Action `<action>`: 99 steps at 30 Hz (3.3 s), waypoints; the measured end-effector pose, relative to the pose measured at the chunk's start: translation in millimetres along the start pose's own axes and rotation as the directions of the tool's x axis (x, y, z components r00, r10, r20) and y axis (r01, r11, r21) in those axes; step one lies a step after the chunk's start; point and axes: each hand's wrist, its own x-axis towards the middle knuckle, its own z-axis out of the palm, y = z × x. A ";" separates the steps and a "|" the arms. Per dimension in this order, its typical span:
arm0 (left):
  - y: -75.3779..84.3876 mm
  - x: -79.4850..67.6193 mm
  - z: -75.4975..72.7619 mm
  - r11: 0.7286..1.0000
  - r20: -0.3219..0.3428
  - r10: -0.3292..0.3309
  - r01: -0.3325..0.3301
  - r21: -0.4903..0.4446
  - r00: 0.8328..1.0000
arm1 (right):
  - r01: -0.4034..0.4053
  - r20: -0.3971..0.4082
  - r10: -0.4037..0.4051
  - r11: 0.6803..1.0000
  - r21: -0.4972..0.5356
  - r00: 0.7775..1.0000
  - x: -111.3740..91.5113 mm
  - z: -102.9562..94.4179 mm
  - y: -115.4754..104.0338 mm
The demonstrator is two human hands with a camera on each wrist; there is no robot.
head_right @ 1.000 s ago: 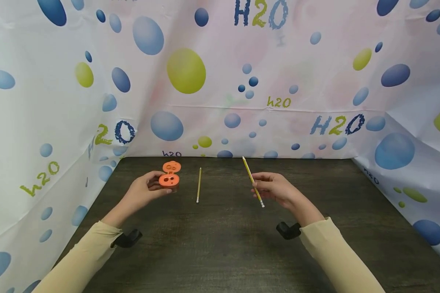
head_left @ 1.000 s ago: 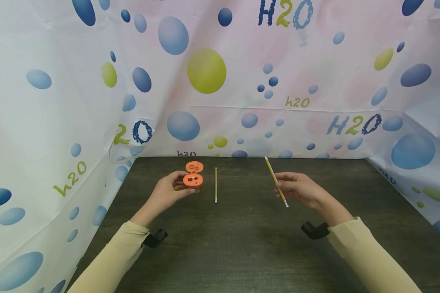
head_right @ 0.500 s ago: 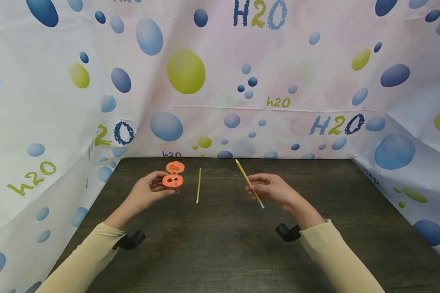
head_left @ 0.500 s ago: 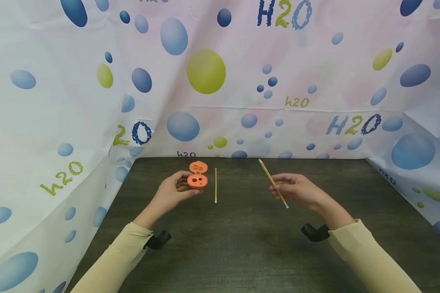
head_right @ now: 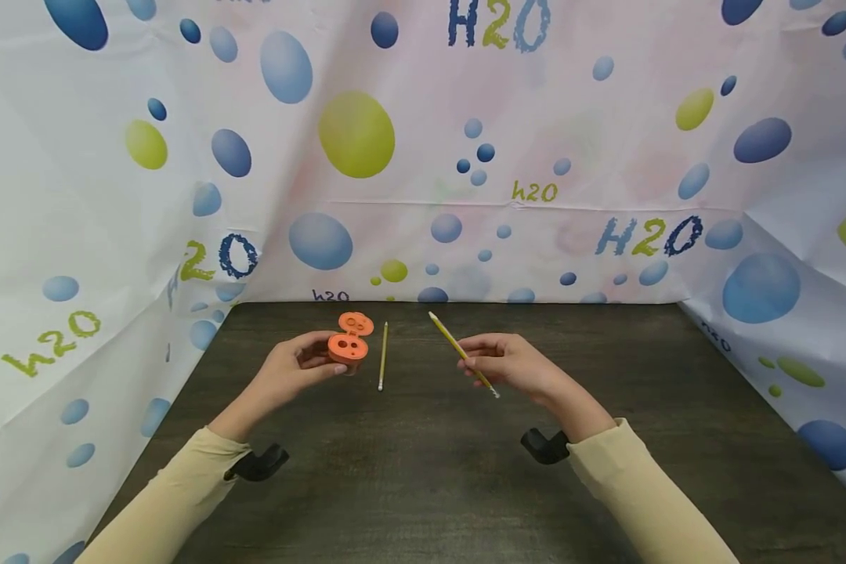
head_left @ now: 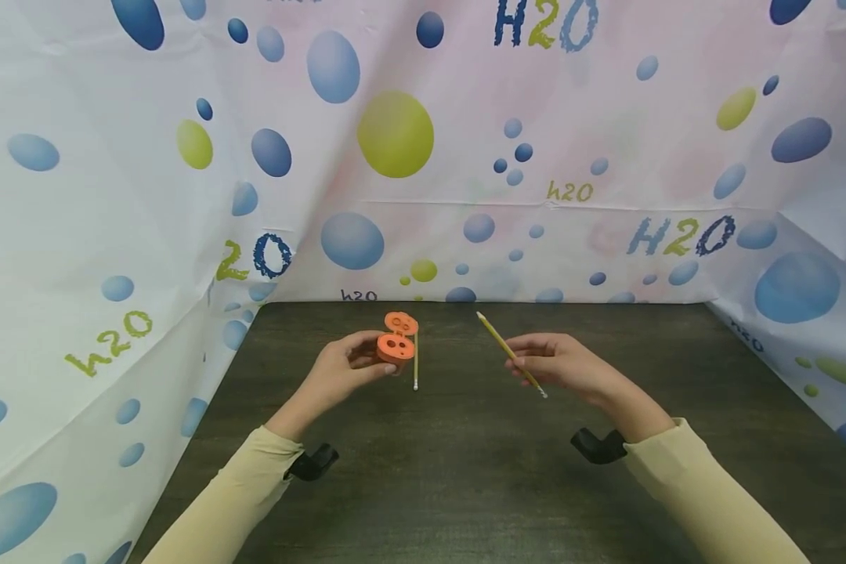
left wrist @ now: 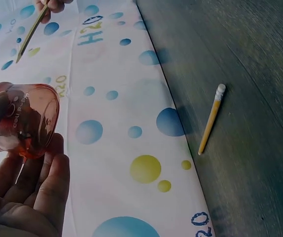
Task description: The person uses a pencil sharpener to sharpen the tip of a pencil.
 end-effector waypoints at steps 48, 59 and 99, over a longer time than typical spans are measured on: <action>5.8 7.0 28.9 1.000 0.090 0.000 0.002 -0.016 0.996 | 0.341 0.072 -0.485 0.493 -0.801 0.872 26.5 30.2 -40.4; -4.6 10.9 30.6 0.959 0.102 -0.120 0.142 -0.247 0.987 | 0.371 0.086 -0.631 0.335 -0.866 0.771 27.9 40.2 -36.7; -14.3 14.9 44.5 0.990 0.111 -0.055 0.068 -0.121 0.992 | -0.051 0.102 0.070 0.983 -0.178 0.992 49.8 30.0 -6.4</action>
